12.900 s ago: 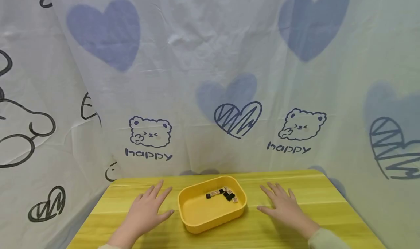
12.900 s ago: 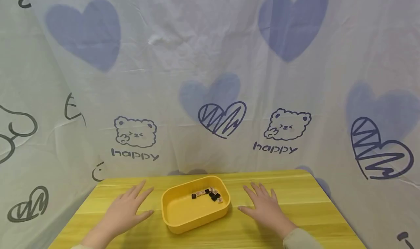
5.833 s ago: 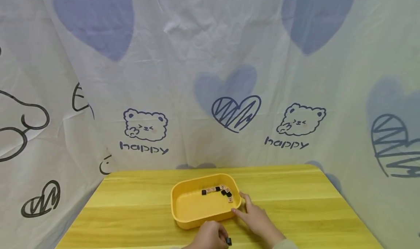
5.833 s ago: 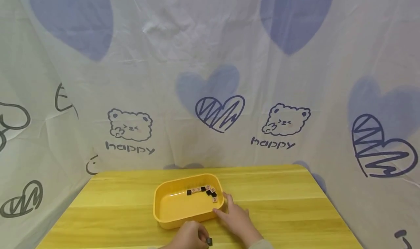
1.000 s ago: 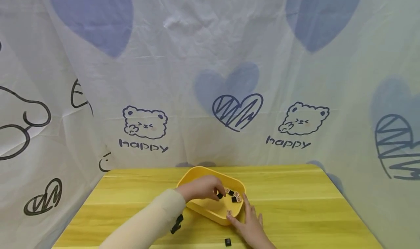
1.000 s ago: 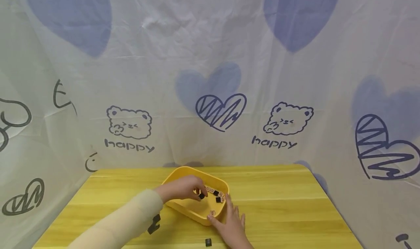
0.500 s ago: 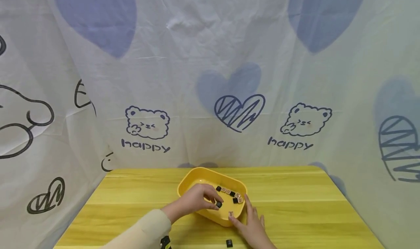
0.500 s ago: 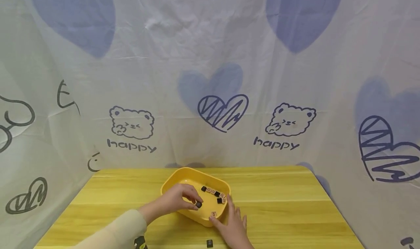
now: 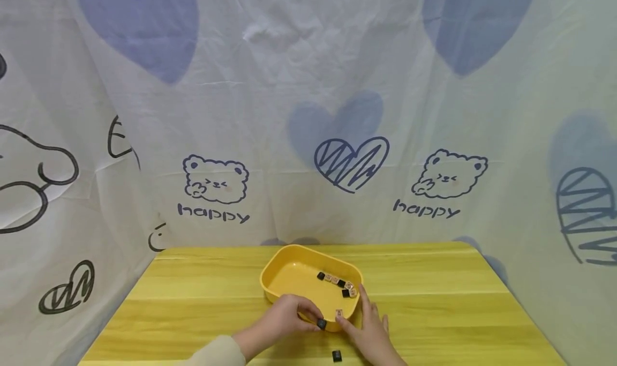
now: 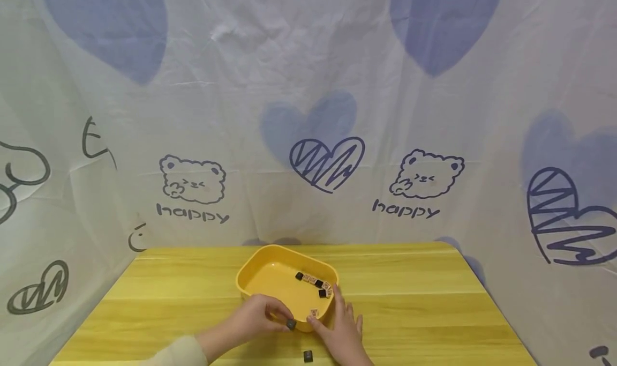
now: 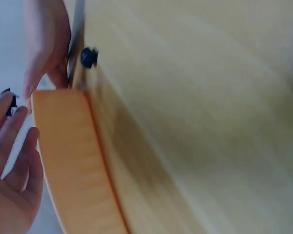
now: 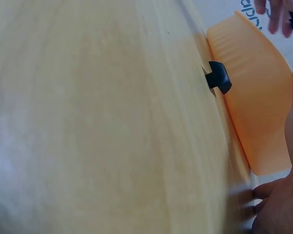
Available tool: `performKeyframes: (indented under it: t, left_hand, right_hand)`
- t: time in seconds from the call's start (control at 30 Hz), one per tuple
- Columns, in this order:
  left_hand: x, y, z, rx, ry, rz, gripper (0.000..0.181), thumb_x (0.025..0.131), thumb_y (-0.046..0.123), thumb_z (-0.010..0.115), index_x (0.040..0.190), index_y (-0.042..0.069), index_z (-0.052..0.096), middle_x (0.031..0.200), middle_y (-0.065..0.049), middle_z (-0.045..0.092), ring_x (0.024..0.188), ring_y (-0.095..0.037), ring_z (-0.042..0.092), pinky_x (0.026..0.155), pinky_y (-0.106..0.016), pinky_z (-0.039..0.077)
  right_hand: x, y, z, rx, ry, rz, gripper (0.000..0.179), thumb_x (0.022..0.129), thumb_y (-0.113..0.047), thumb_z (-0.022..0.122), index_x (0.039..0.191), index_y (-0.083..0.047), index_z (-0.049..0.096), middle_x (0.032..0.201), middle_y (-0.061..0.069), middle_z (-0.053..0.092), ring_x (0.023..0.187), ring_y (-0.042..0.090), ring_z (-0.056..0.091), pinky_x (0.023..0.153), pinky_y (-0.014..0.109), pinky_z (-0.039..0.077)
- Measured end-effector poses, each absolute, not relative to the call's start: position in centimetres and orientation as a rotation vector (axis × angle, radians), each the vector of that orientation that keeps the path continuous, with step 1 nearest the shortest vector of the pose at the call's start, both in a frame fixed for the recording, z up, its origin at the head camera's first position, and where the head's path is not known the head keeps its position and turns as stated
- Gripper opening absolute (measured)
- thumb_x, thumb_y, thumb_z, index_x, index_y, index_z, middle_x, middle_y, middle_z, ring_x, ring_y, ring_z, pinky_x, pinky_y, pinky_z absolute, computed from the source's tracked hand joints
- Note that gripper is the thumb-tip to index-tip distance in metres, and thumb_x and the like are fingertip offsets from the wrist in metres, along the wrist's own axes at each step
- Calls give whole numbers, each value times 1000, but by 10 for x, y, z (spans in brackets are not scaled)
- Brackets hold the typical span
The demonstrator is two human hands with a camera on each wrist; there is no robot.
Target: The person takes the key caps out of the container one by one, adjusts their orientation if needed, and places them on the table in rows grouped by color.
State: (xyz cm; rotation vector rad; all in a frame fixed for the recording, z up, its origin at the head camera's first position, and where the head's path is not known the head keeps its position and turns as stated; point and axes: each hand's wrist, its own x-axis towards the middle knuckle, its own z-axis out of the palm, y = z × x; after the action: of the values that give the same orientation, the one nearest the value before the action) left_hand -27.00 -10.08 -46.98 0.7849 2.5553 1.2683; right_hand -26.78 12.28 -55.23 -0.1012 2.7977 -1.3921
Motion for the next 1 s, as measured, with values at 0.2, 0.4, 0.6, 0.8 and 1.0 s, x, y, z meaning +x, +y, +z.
performKeyframes:
  t: [0.2,0.4,0.6,0.8,1.0]
  left_hand:
    - [-261,-98,-487,665,2546,1267,13,73,8,84,81,13,75,71,9,70,65,-3,65,67,-22,52]
    - [-256,-95,-504,621,2645,1126,16,69,9,86,75,17,73,65,13,65,59,-1,60,62,-22,48]
    - [-247,-91,-513,557,2630,1114,19,70,9,85,73,21,70,65,14,61,61,-4,57,61,-25,47]
    - [-247,-89,-524,560,2599,1086,20,70,10,85,71,22,69,62,11,59,56,-7,55,53,-26,44]
    - [-250,-87,-525,557,2604,1067,19,70,9,85,72,21,70,61,10,58,55,-7,53,53,-26,43]
  right_hand:
    - [-268,121,-550,-87,2795,-1394,99,89,-58,61,157,-16,3,151,34,23,137,57,10,103,71,-7]
    - [-267,119,-550,-98,2812,-1391,100,88,-59,61,157,-16,3,151,32,22,137,57,10,104,70,-8]
    - [-265,121,-551,-87,2814,-1377,101,87,-59,62,157,-16,4,152,32,22,137,56,11,104,70,-7]
    - [-266,123,-553,-76,2792,-1376,100,87,-60,61,157,-15,5,151,33,23,136,59,11,103,72,-5]
    - [-267,124,-552,-96,2801,-1378,99,88,-59,61,158,-16,4,152,32,23,137,58,11,103,71,-6]
